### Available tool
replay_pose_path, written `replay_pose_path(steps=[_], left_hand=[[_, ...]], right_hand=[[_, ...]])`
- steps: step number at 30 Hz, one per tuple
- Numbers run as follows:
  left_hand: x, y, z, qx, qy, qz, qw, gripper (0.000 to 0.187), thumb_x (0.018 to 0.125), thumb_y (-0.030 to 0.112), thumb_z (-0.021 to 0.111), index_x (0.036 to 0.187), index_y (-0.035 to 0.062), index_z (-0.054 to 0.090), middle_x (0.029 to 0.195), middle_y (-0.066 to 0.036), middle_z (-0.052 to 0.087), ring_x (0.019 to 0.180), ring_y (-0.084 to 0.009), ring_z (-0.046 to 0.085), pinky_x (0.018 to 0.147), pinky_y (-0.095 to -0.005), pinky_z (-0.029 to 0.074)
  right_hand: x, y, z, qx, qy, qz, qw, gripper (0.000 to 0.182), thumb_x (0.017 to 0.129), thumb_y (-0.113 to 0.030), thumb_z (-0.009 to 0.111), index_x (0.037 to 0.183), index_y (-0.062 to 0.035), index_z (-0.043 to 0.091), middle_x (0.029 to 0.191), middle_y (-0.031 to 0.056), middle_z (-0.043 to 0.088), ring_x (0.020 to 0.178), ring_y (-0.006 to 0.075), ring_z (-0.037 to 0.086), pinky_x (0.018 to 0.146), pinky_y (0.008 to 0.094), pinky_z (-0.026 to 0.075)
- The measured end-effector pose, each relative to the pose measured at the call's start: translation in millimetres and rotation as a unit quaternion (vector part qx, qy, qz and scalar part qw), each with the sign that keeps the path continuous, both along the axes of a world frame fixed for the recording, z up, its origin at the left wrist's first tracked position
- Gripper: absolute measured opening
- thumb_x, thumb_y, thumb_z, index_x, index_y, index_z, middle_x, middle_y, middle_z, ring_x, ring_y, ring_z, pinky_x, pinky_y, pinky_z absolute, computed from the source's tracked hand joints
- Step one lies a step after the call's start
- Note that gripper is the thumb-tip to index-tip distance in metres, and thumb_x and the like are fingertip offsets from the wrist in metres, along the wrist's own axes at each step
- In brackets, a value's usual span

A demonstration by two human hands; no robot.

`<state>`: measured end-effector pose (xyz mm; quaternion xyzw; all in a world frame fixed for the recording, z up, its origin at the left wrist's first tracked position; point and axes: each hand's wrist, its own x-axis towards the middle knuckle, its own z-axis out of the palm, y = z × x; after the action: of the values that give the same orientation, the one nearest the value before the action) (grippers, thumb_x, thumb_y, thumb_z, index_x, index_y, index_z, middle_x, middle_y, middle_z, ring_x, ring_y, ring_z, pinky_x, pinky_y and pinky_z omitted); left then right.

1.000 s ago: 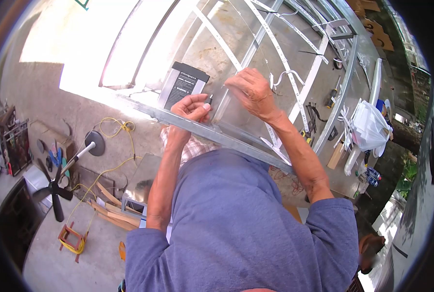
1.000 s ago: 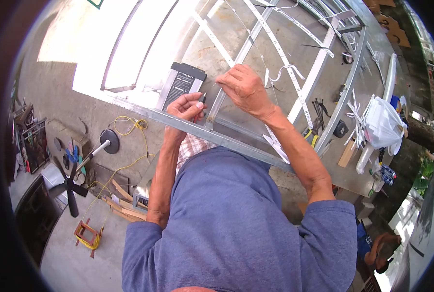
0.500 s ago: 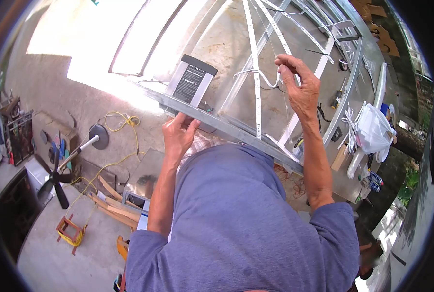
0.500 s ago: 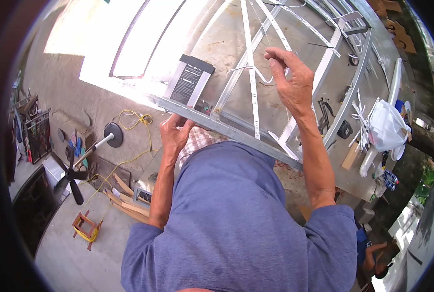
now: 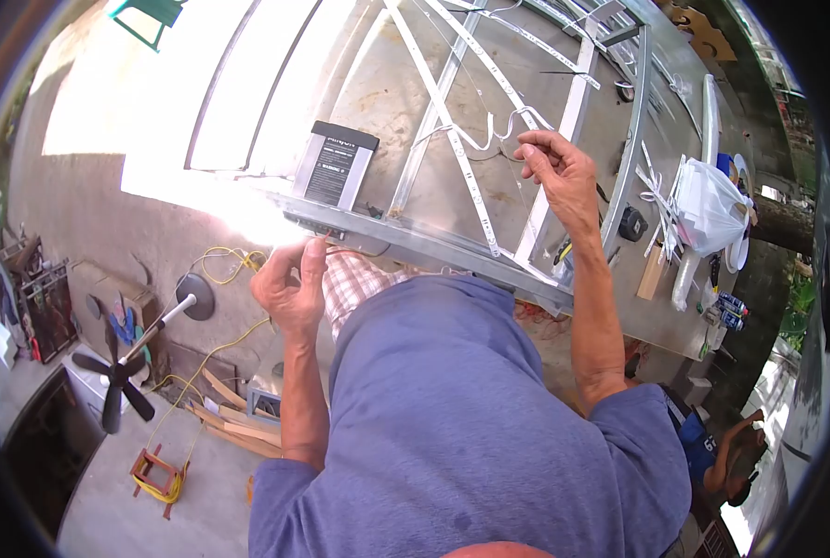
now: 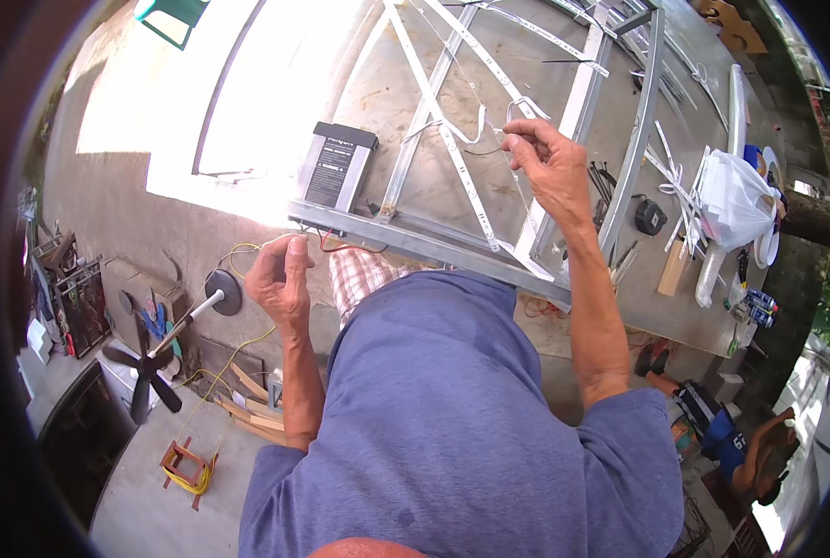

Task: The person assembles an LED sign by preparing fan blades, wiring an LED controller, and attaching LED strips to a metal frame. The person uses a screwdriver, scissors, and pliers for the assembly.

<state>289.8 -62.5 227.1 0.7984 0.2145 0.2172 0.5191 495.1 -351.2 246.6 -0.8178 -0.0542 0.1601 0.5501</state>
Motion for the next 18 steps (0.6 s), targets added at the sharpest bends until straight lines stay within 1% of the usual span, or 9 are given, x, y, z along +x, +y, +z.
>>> replay_pose_path(steps=[1, 4, 6, 9, 12, 15, 16, 18], left_hand=[[10.4, -0.4, 9.6, 0.030, -0.007, -0.027, 0.999, 0.012, 0.089, 0.011, 0.071, 0.091, -0.0004, 0.071, 0.073, -0.006, 0.068, 0.056, -0.0072, 0.058, 0.052, -0.0217, 0.044], [61.5, -23.6, 46.5, 0.032, -0.008, -0.138, 0.990, 0.012, 0.086, 0.007, 0.072, 0.096, 0.0006, 0.071, 0.081, -0.007, 0.070, 0.058, -0.0086, 0.059, 0.054, -0.0220, 0.045], [92.7, -32.1, 50.7, -0.011, 0.055, -0.227, 0.972, 0.020, 0.084, 0.006, 0.071, 0.103, 0.0011, 0.069, 0.096, -0.009, 0.071, 0.062, -0.0126, 0.061, 0.060, -0.0257, 0.048], [139.0, -48.8, 43.8, 0.049, 0.072, -0.324, 0.942, 0.033, 0.081, 0.004, 0.071, 0.113, 0.0013, 0.067, 0.112, -0.009, 0.069, 0.074, -0.0156, 0.065, 0.066, -0.0283, 0.051], [177.9, -51.2, 4.8, 0.141, 0.064, -0.413, 0.897, 0.041, 0.079, 0.003, 0.070, 0.120, 0.0013, 0.064, 0.126, -0.013, 0.064, 0.086, -0.0281, 0.067, 0.077, -0.0355, 0.053], [204.2, -53.3, -12.9, 0.237, 0.085, -0.455, 0.854, 0.045, 0.079, 0.003, 0.069, 0.123, 0.0033, 0.062, 0.130, -0.015, 0.061, 0.098, -0.0368, 0.065, 0.088, -0.0416, 0.051], [210.2, -55.0, -13.6, 0.234, 0.113, -0.468, 0.845, 0.046, 0.079, 0.006, 0.069, 0.124, 0.0041, 0.062, 0.130, -0.014, 0.061, 0.108, -0.0370, 0.063, 0.094, -0.0423, 0.050], [215.4, -59.6, -9.0, 0.238, 0.146, -0.491, 0.825, 0.044, 0.080, 0.007, 0.069, 0.123, 0.0040, 0.063, 0.129, -0.014, 0.062, 0.109, -0.0366, 0.062, 0.094, -0.0421, 0.050]], right_hand=[[-0.2, -1.2, 0.0, -0.009, 0.005, 0.006, 1.000, 0.018, 0.094, -0.009, 0.062, 0.109, 0.0005, 0.068, 0.085, 0.0044, 0.071, 0.069, 0.0054, 0.060, 0.064, 0.0201, 0.049], [-6.1, -4.8, -1.4, -0.015, -0.004, 0.012, 1.000, 0.017, 0.094, -0.010, 0.063, 0.107, -0.0002, 0.069, 0.080, 0.0033, 0.070, 0.066, 0.0053, 0.059, 0.060, 0.0203, 0.048], [-11.5, -8.0, 1.1, -0.003, -0.021, 0.004, 1.000, 0.017, 0.094, -0.011, 0.063, 0.105, -0.0004, 0.070, 0.078, 0.0027, 0.069, 0.064, 0.0052, 0.058, 0.058, 0.0205, 0.047], [-23.2, -18.4, 9.6, 0.022, -0.048, -0.025, 0.998, 0.017, 0.094, -0.012, 0.064, 0.104, -0.0005, 0.070, 0.076, 0.0023, 0.068, 0.063, 0.0051, 0.057, 0.057, 0.0207, 0.047], [-36.8, -38.0, 22.3, 0.041, -0.073, -0.064, 0.994, 0.018, 0.094, -0.014, 0.066, 0.104, -0.0007, 0.070, 0.076, 0.0025, 0.068, 0.063, 0.0053, 0.057, 0.058, 0.0206, 0.047], [-53.4, -60.7, 27.0, 0.049, -0.106, -0.123, 0.986, 0.017, 0.094, -0.013, 0.067, 0.104, -0.0007, 0.070, 0.077, 0.0029, 0.068, 0.064, 0.0049, 0.057, 0.059, 0.0202, 0.046], [-60.5, -65.7, 32.0, 0.060, -0.117, -0.141, 0.981, 0.018, 0.094, -0.011, 0.066, 0.107, -0.0003, 0.069, 0.079, 0.0034, 0.068, 0.065, 0.0050, 0.056, 0.059, 0.0198, 0.045], [-76.6, -78.4, 37.1, 0.074, -0.145, -0.200, 0.966, 0.019, 0.095, -0.011, 0.065, 0.109, 0.0003, 0.068, 0.080, 0.0036, 0.067, 0.065, 0.0054, 0.056, 0.059, 0.0198, 0.045]])
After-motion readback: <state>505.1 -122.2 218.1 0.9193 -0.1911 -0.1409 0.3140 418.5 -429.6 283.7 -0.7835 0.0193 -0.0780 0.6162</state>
